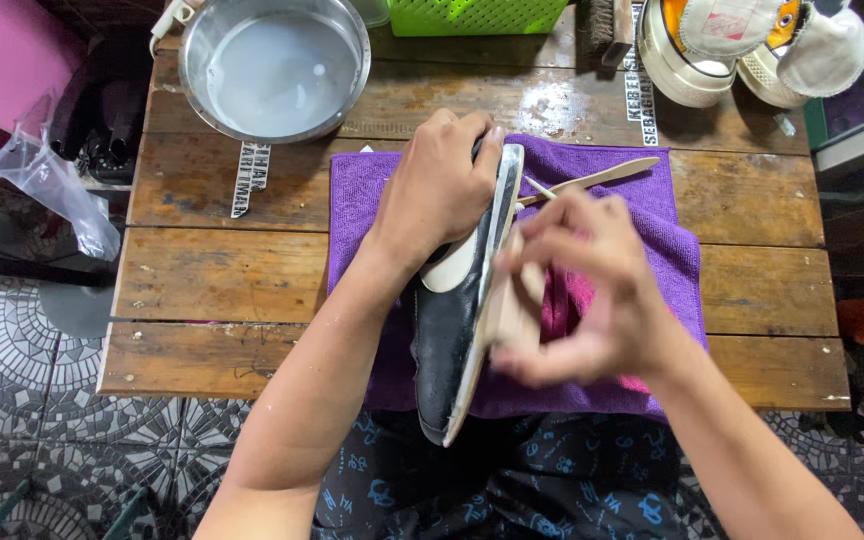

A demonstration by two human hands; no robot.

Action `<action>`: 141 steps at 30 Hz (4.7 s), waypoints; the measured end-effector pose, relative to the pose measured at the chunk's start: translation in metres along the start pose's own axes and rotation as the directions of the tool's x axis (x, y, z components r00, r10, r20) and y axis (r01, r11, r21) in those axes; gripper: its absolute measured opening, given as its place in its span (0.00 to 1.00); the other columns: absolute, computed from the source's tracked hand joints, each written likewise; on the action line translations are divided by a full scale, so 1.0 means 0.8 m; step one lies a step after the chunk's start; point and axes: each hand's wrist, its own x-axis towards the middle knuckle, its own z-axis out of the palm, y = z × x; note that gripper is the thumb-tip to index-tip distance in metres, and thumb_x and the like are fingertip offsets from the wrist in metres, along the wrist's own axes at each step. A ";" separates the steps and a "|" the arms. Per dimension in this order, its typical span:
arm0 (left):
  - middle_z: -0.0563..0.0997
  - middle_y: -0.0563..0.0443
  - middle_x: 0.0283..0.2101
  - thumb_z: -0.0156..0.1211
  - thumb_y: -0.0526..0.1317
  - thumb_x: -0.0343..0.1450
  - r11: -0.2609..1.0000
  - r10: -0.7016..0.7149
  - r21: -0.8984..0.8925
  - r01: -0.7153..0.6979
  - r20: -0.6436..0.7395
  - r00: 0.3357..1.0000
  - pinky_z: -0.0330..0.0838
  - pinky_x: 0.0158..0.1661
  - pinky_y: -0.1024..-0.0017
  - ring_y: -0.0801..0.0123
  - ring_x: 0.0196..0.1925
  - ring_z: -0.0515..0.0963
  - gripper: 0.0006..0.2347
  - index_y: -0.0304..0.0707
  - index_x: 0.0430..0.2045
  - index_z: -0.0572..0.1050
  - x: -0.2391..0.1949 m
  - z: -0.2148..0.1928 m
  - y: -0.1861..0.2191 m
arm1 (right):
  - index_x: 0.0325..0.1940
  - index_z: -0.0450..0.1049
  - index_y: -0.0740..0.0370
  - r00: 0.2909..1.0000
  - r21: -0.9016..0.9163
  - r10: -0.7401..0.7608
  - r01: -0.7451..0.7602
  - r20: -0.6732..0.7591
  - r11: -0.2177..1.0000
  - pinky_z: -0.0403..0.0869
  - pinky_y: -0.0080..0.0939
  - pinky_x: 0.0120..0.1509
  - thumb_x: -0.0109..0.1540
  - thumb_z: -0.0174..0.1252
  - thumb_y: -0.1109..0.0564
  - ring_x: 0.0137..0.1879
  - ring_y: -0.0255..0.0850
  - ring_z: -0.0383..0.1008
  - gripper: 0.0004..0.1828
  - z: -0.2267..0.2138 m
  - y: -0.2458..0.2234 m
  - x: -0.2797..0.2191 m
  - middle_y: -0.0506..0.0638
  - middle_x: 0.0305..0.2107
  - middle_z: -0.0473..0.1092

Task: The person cleans a black and white sneaker on a wooden table. They use a pink cloth to wipe the sole, a metal pick to scrape the sole's grooves, and a brush dipped in water to scrub the white midsole. They finish by wiping the shoe with the cloth and scraping the sole again.

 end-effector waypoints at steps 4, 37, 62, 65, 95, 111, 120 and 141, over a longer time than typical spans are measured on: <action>0.82 0.28 0.42 0.47 0.47 0.82 0.999 0.038 -0.018 -0.039 -0.036 0.999 0.73 0.46 0.44 0.34 0.46 0.83 0.17 0.33 0.37 0.79 -0.002 0.004 -0.004 | 0.52 0.86 0.49 0.999 0.000 -0.044 0.044 0.008 0.999 0.58 0.55 0.63 0.44 0.74 0.20 0.54 0.47 0.74 0.44 0.003 -0.022 -0.014 0.56 0.49 0.75; 0.82 0.30 0.43 0.43 0.50 0.83 0.999 0.016 -0.031 -0.015 0.013 1.000 0.73 0.45 0.47 0.41 0.45 0.83 0.19 0.35 0.38 0.79 -0.004 0.001 -0.006 | 0.51 0.85 0.42 0.932 -0.305 -0.267 0.187 -0.247 0.934 0.61 0.62 0.61 0.54 0.69 0.15 0.47 0.49 0.75 0.38 0.045 -0.080 -0.082 0.58 0.52 0.77; 0.82 0.29 0.38 0.44 0.49 0.82 0.994 0.089 -0.070 -0.090 -0.021 0.996 0.70 0.46 0.47 0.38 0.44 0.82 0.17 0.36 0.32 0.75 0.002 0.007 -0.017 | 0.50 0.82 0.44 0.919 -0.214 -0.267 0.210 -0.289 0.954 0.64 0.61 0.63 0.56 0.63 0.21 0.54 0.49 0.77 0.32 0.051 -0.044 -0.055 0.56 0.53 0.77; 0.83 0.29 0.39 0.45 0.47 0.82 0.989 0.122 -0.075 -0.125 -0.040 0.992 0.70 0.46 0.46 0.37 0.45 0.82 0.16 0.35 0.32 0.75 0.003 0.007 -0.018 | 0.54 0.82 0.45 0.924 -0.159 -0.305 0.274 -0.231 0.949 0.65 0.59 0.56 0.62 0.56 0.16 0.46 0.49 0.74 0.38 0.054 -0.058 -0.072 0.59 0.53 0.76; 0.89 0.55 0.51 0.62 0.34 0.77 0.869 0.196 -0.469 -0.159 0.032 0.980 0.79 0.58 0.73 0.73 0.55 0.87 0.09 0.46 0.49 0.84 0.003 -0.039 -0.004 | 0.56 0.78 0.71 0.920 -0.314 0.180 -0.296 -0.349 0.902 0.69 0.65 0.77 0.62 0.66 0.66 0.69 0.65 0.69 0.18 -0.031 0.018 -0.091 0.70 0.60 0.70; 0.92 0.57 0.44 0.69 0.42 0.72 0.931 0.014 -0.365 0.001 0.038 0.999 0.75 0.65 0.57 0.59 0.57 0.90 0.12 0.62 0.50 0.86 0.022 -0.009 -0.047 | 0.47 0.89 0.47 0.895 -0.418 0.447 -0.403 0.008 0.814 0.76 0.54 0.46 0.56 0.74 0.45 0.45 0.53 0.82 0.17 0.065 0.018 -0.029 0.49 0.35 0.82; 0.93 0.55 0.41 0.69 0.47 0.70 0.963 -0.046 -0.263 0.052 0.028 0.999 0.78 0.61 0.56 0.54 0.55 0.91 0.10 0.56 0.44 0.87 0.021 -0.023 -0.044 | 0.40 0.87 0.52 0.763 0.087 0.575 -0.578 -0.295 0.811 0.78 0.40 0.45 0.62 0.65 0.62 0.38 0.41 0.82 0.08 0.041 0.032 -0.014 0.49 0.26 0.79; 0.92 0.38 0.43 0.63 0.48 0.70 0.951 -0.069 -0.297 0.083 0.057 0.996 0.75 0.59 0.45 0.37 0.58 0.87 0.20 0.57 0.58 0.77 0.016 -0.027 -0.033 | 0.38 0.88 0.49 0.839 0.049 0.539 -0.543 0.068 0.838 0.78 0.55 0.51 0.58 0.66 0.57 0.43 0.46 0.87 0.08 0.030 0.124 0.135 0.51 0.29 0.84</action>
